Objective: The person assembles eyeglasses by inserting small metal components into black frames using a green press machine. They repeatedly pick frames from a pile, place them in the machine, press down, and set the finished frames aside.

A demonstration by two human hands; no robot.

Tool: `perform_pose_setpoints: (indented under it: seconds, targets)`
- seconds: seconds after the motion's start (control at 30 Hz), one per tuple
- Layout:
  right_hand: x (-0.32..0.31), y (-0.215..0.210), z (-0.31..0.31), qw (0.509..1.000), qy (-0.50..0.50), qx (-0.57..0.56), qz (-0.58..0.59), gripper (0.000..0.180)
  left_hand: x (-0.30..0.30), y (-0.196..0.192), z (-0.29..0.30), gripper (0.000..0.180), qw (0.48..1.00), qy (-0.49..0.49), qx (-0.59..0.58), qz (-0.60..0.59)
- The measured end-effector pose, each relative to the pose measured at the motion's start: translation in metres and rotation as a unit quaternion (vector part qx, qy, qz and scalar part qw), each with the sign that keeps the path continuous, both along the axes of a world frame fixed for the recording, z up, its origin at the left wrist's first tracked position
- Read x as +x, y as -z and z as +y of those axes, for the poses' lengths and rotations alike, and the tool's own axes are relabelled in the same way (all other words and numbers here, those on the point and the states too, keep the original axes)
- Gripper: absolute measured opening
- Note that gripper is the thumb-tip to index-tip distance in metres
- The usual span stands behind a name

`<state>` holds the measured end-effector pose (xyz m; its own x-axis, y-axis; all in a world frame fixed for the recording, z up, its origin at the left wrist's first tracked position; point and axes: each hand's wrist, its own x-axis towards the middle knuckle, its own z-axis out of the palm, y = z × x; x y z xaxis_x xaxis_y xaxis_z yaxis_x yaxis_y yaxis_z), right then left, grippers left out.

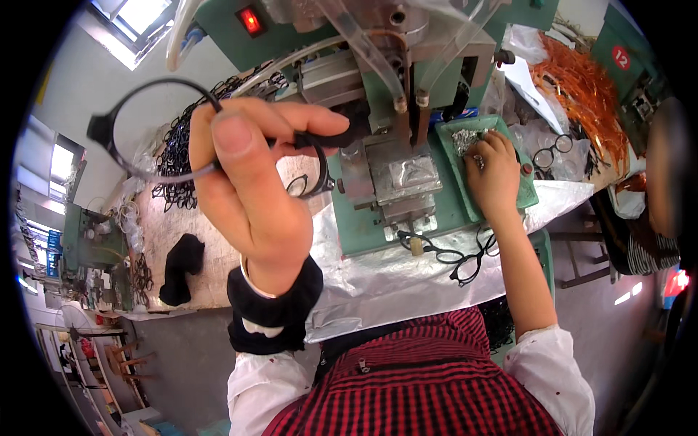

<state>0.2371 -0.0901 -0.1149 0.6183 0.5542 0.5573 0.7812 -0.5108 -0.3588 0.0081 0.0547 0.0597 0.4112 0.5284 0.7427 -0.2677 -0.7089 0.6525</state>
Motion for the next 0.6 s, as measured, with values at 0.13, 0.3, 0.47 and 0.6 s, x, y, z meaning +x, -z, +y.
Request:
perform_pose_setpoints:
  seconds: [0.13,0.3,0.47,0.6]
  targets:
    - [-0.004,-0.011,-0.004,0.998,0.027,0.04,-0.033,0.011,-0.012,0.027,-0.014,0.049,0.996,0.053,-0.074,-0.005]
    - [0.003,-0.004,-0.016,0.998,0.013,0.012,-0.054,0.01,-0.024,0.048,-0.016,0.048,0.987,-0.005,-0.148,-0.061]
    - [-0.004,-0.018,-0.015,0.994,0.034,0.075,0.068,0.009,-0.015,0.008,-0.012,0.051,0.999,-0.024,0.02,-0.027]
    - [-0.005,-0.007,-0.029,0.928,-0.003,0.247,0.278,0.013,-0.002,0.003,-0.002,0.048,0.999,-0.041,-0.007,-0.025]
